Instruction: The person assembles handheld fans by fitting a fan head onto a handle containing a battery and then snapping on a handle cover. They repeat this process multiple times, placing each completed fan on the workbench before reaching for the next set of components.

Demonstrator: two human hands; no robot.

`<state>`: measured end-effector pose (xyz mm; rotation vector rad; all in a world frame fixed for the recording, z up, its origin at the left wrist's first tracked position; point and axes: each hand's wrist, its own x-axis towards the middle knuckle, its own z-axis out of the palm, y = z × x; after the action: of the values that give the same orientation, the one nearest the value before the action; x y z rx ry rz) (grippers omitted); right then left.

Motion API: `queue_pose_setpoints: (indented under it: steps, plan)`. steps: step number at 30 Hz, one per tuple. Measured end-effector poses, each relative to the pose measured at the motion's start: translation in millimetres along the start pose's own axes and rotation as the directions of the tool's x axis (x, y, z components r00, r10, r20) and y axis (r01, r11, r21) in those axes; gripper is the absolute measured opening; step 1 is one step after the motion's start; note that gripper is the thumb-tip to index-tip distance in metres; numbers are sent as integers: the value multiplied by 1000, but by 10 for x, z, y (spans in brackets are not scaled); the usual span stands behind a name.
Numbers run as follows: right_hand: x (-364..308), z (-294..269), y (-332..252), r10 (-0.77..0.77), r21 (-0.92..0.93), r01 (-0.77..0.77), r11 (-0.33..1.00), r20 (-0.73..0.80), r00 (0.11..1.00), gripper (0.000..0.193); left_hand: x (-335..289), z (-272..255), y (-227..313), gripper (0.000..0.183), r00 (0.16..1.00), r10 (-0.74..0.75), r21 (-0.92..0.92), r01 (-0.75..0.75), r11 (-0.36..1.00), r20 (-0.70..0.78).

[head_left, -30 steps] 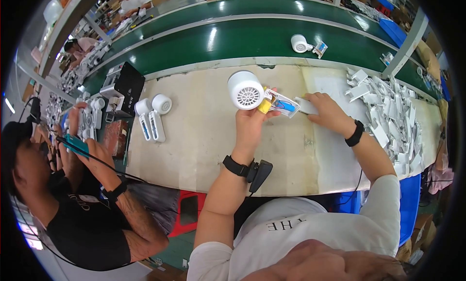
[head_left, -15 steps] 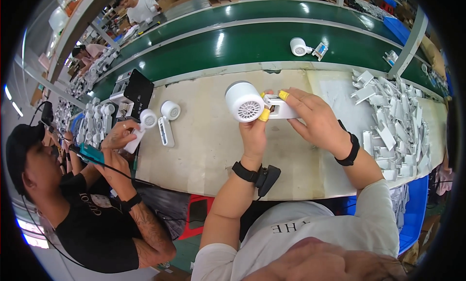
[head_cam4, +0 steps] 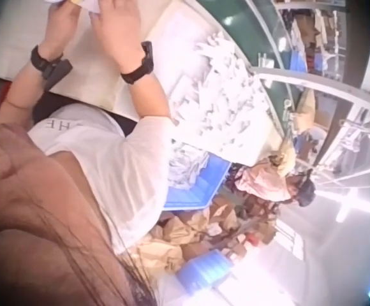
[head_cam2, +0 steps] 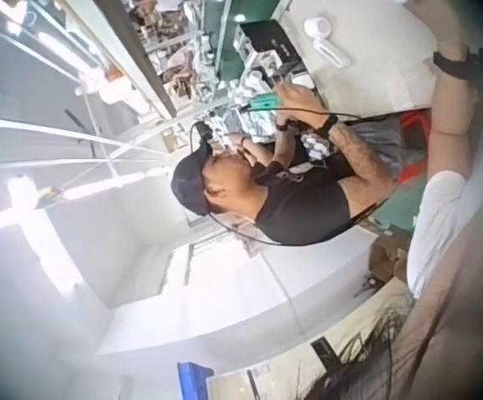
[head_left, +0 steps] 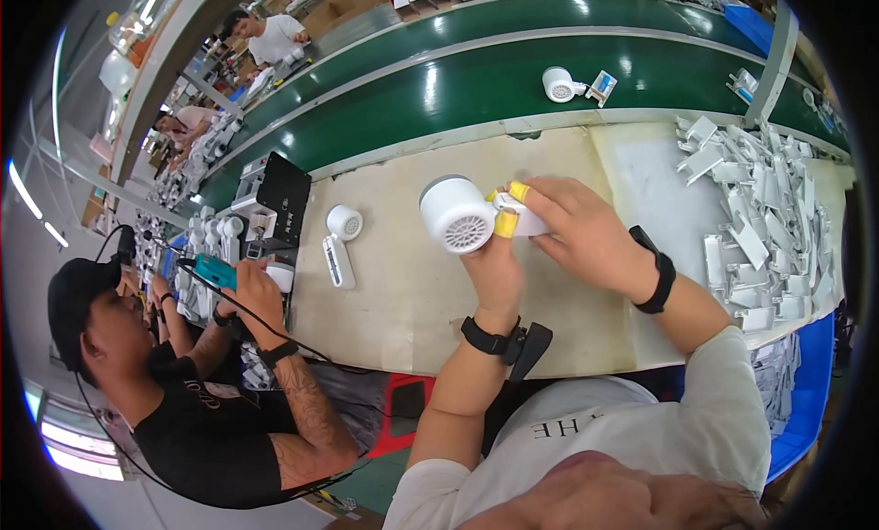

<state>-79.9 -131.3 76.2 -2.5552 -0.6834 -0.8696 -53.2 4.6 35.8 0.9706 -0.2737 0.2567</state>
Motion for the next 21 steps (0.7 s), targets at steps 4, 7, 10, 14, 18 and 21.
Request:
queue_pose_setpoints:
  steps: [4, 7, 10, 14, 18, 21]
  plan:
    - [-28, -146, 233, 142, 622, -247, 743, 214, 967, 50, -6, -18, 173, 34, 993, -29, -219, 55, 974, 117]
    - [-77, -115, 217, 154, 768, -449, 457, 429, 890, 36, 6, -26, 233, 28, 976, 25, -173, 13, 985, 215]
    - [-105, -133, 125, 145, 741, -387, 548, 372, 917, 30, 7, -24, 259, 32, 988, -33, -201, 64, 977, 152]
    - [-158, -59, 105, 97, 532, -262, 805, 317, 943, 35, 8, 2, 326, 29, 982, -106, -214, 139, 967, 158]
    - [-94, 71, 124, 119, 405, -285, 869, 389, 914, 37, 240, -141, 426, 25, 944, -266, 199, 227, 953, 197]
    - [133, 138, 440, -41, 305, -227, 925, 674, 737, 32, 477, -320, 620, 25, 930, -322, 761, 77, 644, 179]
